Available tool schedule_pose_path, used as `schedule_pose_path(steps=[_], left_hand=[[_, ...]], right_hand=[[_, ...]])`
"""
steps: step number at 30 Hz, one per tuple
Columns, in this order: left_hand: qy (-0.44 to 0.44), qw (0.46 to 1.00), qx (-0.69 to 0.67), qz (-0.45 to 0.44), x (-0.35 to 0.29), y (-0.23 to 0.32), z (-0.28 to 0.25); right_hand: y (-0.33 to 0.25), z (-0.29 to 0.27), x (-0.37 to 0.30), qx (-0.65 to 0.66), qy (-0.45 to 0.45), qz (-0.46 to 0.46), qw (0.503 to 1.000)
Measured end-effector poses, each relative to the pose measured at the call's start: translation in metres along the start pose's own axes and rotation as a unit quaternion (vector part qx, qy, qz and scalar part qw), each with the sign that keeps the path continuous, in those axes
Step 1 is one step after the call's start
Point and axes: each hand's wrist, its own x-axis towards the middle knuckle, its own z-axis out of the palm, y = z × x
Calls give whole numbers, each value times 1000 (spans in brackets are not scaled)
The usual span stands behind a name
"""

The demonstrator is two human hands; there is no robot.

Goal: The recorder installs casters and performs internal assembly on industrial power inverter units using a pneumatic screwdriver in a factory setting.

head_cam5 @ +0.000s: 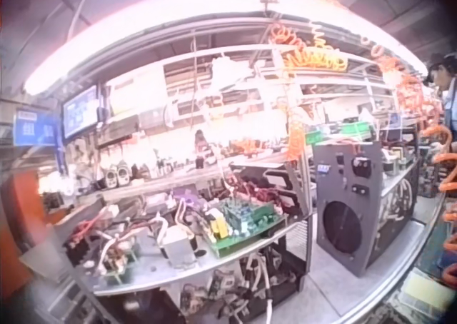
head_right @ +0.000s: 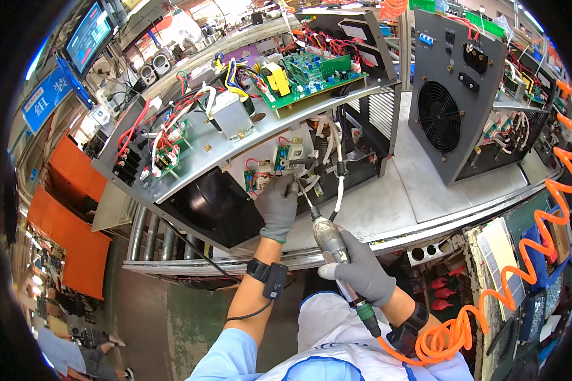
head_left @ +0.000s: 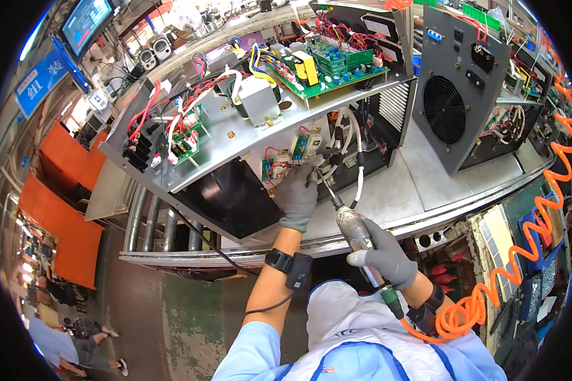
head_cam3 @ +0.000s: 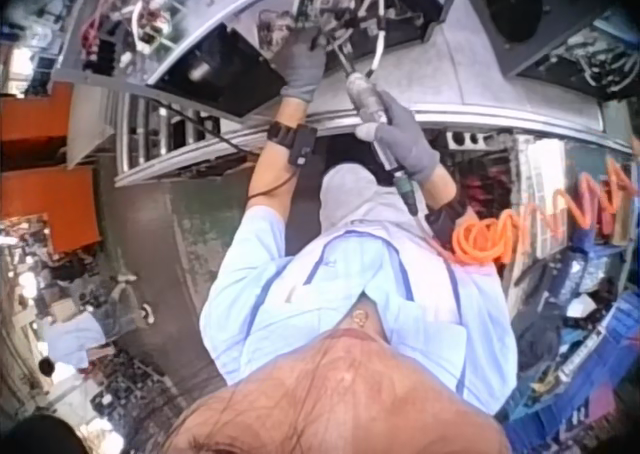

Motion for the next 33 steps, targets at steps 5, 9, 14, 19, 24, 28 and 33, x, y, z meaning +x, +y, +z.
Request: schedule_pose_path(steps=[5, 9, 14, 19, 24, 28, 33], left_hand=[[5, 1000, -11, -18, -5, -2, -1], [71, 993, -23, -86, -36, 5, -6], [-148, 969, -148, -132, -103, 35, -7], [-196, 791, -518, -259, -117, 57, 10], [-80, 490, -770, -401, -117, 43, 35], [-140, 530, -747, -375, -128, 5, 67], [12, 746, -588, -312, -97, -9, 88]], right_hand=[[1, 0, 2, -46, -2, 11, 999], [2, -3, 4, -24, -4, -4, 1000], [2, -5, 9, -41, -9, -11, 999], [-2, 1, 10, -25, -17, -1, 1000], [-8, 4, 10, -27, -16, -7, 999], [-8, 6, 11, -64, -9, -20, 998], [-7, 10, 11, -48, -14, 4, 999]])
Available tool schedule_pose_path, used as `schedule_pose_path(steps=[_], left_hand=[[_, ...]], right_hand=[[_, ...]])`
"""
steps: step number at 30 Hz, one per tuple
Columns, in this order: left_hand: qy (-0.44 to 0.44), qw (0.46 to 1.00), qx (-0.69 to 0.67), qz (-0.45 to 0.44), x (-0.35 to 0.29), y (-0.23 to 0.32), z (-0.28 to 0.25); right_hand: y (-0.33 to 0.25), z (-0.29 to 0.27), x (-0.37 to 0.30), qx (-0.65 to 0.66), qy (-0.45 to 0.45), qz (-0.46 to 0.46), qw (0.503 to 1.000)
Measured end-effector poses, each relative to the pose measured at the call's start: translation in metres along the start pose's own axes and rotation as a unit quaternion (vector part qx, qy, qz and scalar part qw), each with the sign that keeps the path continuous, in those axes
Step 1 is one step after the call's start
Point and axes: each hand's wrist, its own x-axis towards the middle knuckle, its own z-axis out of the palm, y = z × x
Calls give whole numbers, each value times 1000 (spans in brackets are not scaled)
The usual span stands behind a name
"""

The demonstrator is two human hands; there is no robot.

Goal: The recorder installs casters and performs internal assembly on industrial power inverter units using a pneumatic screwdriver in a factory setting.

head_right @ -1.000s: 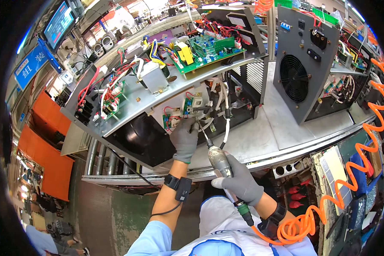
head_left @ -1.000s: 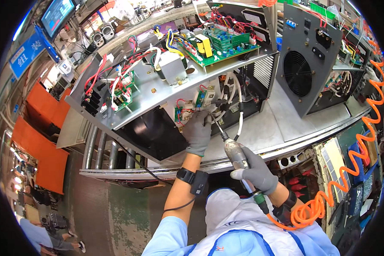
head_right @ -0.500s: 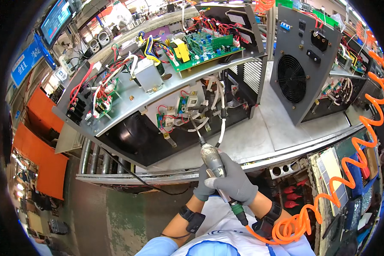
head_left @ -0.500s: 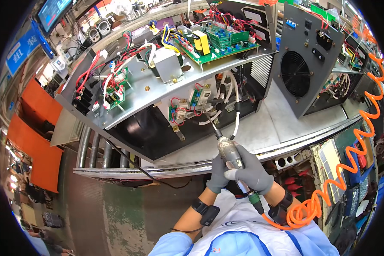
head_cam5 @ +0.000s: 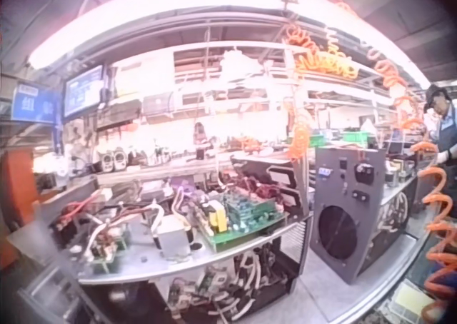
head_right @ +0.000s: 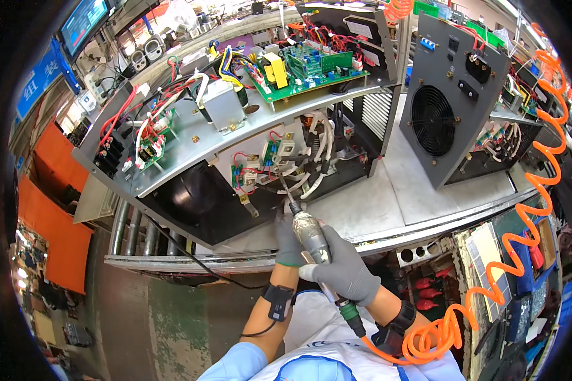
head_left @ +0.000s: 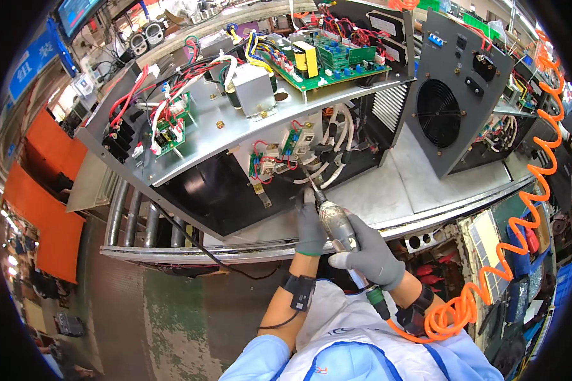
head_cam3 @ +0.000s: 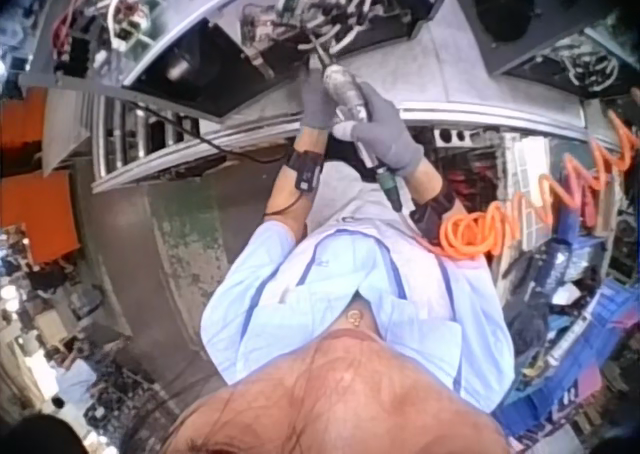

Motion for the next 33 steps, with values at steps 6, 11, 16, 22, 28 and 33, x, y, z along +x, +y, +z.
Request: schedule_pose_path(steps=[6, 11, 16, 22, 28, 33], left_hand=[[-12, 985, 5, -174, 10, 71, 29], [-160, 964, 51, -208, 21, 88, 39], [-125, 965, 11, -231, 34, 91, 39], [-80, 957, -18, -277, 44, 87, 31], [53, 973, -40, -221, 60, 85, 36], [49, 992, 22, -116, 44, 69, 44]], right_hand=[[0, 5, 3, -62, -1, -31, 998], [0, 7, 4, -87, 11, -36, 995], [-2, 9, 6, -84, 7, -40, 996], [-3, 8, 6, -71, 20, -35, 997], [-4, 5, 10, -91, 22, -34, 995], [-5, 5, 10, -57, 12, -33, 998]])
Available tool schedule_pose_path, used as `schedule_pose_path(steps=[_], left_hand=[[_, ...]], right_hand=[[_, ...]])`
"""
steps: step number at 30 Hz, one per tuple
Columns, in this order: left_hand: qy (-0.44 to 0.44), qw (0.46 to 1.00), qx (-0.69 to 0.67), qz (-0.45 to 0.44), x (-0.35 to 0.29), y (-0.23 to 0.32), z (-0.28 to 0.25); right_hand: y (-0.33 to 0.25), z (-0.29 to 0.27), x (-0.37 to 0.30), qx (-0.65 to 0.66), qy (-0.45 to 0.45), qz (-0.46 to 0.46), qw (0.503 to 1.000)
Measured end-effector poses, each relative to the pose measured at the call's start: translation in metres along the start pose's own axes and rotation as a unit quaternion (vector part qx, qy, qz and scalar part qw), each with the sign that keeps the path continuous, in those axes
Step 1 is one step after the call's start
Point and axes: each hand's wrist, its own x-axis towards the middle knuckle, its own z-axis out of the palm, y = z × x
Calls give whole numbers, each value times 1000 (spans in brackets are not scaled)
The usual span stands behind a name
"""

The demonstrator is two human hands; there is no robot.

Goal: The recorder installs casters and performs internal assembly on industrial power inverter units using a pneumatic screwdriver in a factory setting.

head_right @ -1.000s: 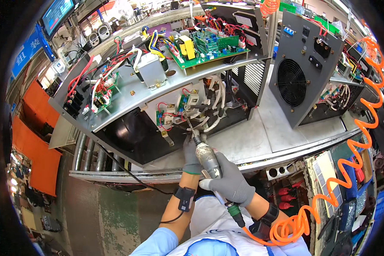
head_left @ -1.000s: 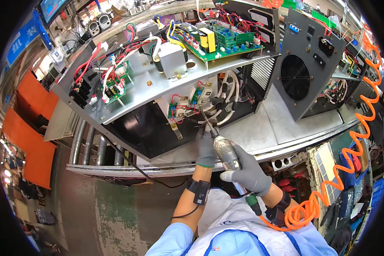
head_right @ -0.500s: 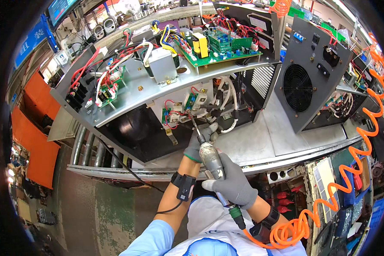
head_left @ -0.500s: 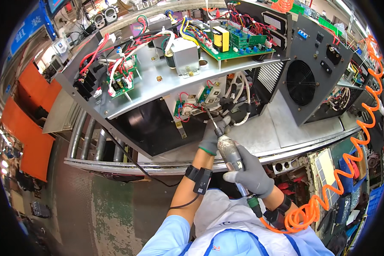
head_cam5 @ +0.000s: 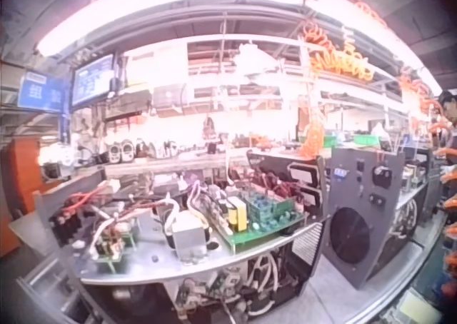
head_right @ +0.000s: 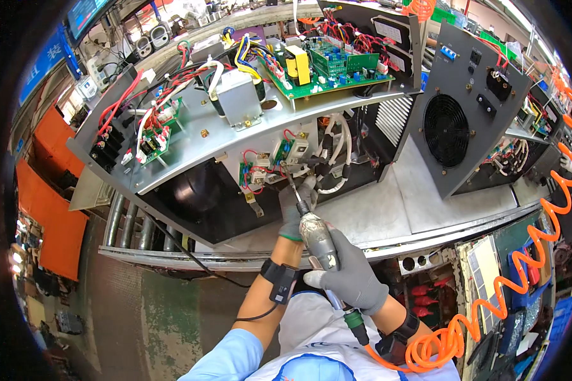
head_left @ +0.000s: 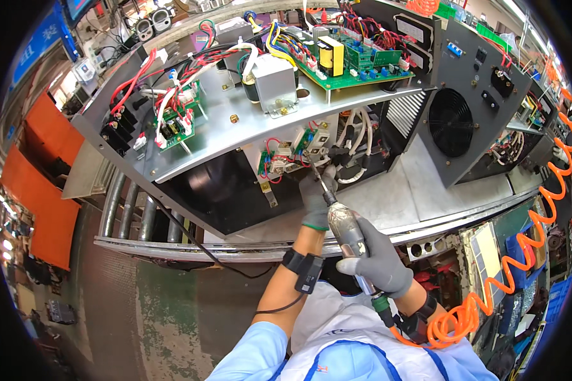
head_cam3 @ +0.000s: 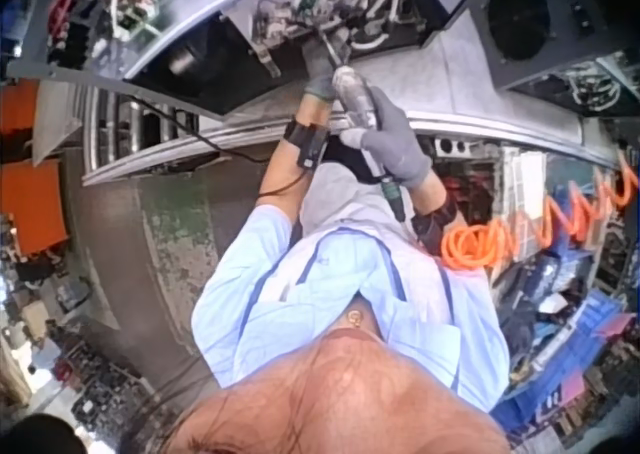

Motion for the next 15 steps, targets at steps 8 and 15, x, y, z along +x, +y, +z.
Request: schedule_pose_path(steps=[8, 15], left_hand=[[-228, 917, -229, -232, -58, -56, -44], [-38, 992, -119, -7, -31, -59, -16]], right_hand=[[-7, 1, -3, 11, 7, 11, 1000], [-4, 1, -2, 50, -10, 20, 999]])
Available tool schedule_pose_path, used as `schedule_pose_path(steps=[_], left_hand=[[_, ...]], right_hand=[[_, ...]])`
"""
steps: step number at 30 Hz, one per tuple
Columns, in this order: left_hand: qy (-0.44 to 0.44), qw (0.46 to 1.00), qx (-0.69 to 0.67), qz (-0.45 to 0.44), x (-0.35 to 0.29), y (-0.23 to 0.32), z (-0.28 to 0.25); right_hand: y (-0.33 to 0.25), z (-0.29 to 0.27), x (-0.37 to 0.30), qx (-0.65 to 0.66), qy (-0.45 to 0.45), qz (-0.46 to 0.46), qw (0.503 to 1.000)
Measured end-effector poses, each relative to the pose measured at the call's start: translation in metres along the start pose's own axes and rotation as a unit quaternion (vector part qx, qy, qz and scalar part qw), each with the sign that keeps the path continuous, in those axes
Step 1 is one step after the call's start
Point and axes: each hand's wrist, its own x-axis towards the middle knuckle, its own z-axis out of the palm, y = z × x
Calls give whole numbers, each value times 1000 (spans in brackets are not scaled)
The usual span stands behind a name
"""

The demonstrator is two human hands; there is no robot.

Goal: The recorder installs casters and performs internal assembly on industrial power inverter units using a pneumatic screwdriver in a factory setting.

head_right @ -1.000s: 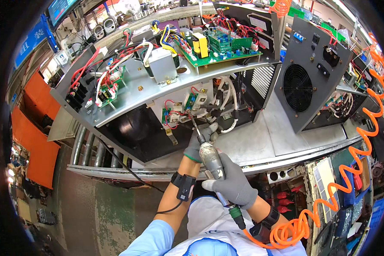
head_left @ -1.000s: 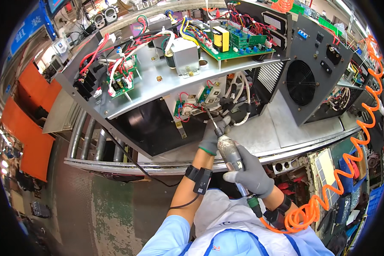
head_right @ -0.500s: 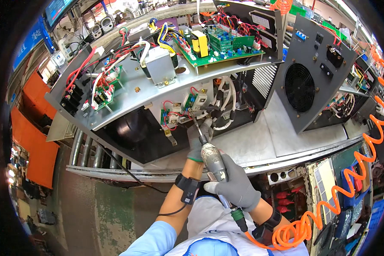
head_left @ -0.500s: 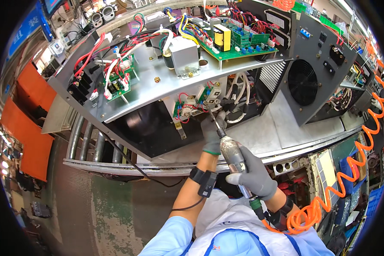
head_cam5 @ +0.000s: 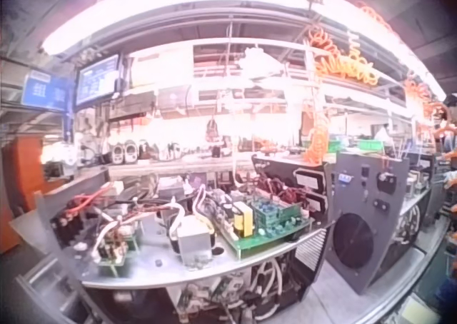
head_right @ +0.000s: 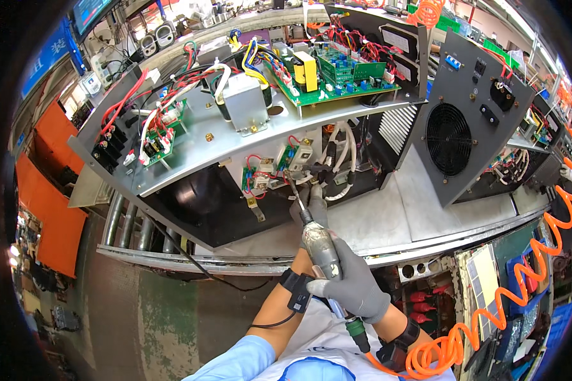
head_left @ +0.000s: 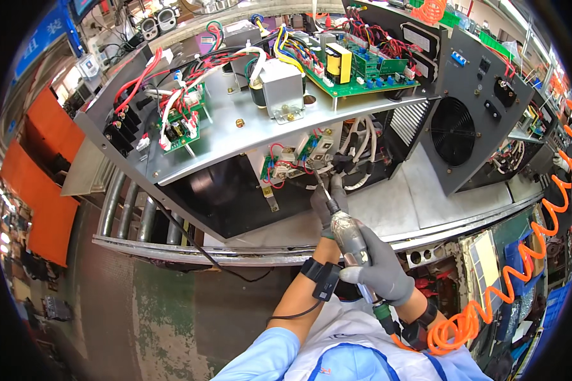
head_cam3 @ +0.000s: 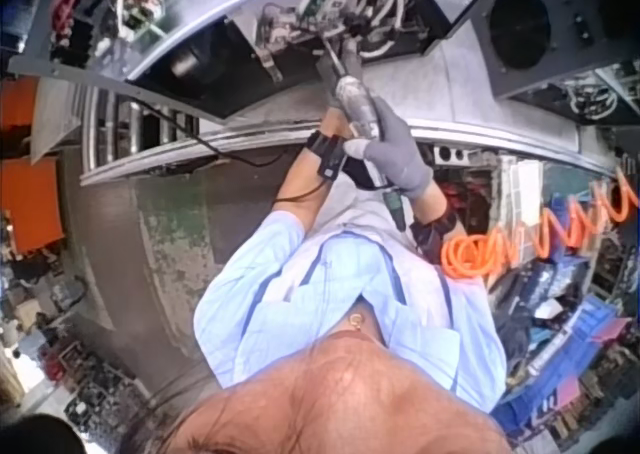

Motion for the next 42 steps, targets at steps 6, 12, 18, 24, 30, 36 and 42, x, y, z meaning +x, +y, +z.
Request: schedule_pose_path(steps=[6, 12, 18, 24, 30, 36, 42], left_hand=[[-150, 970, -85, -174, -21, -4, -8], [134, 912, 322, 217, 32, 8, 26], [177, 901, 350, 186, 30, 32, 41], [228, 876, 305, 297, 35, 21, 49], [231, 897, 270, 263, 40, 14, 43], [236, 884, 298, 270, 38, 15, 48], [125, 949, 181, 224, 36, 36, 36]], right_hand=[[0, -3, -2, -15, 17, 30, 999], [1, -5, -4, -29, 20, 34, 999], [6, -2, -3, 18, 22, 22, 999], [5, -1, -5, 88, 19, 39, 995], [2, -1, -4, 61, 16, 63, 996], [1, 0, -2, 75, 31, 53, 995], [-3, 3, -1, 54, 33, 50, 997]])
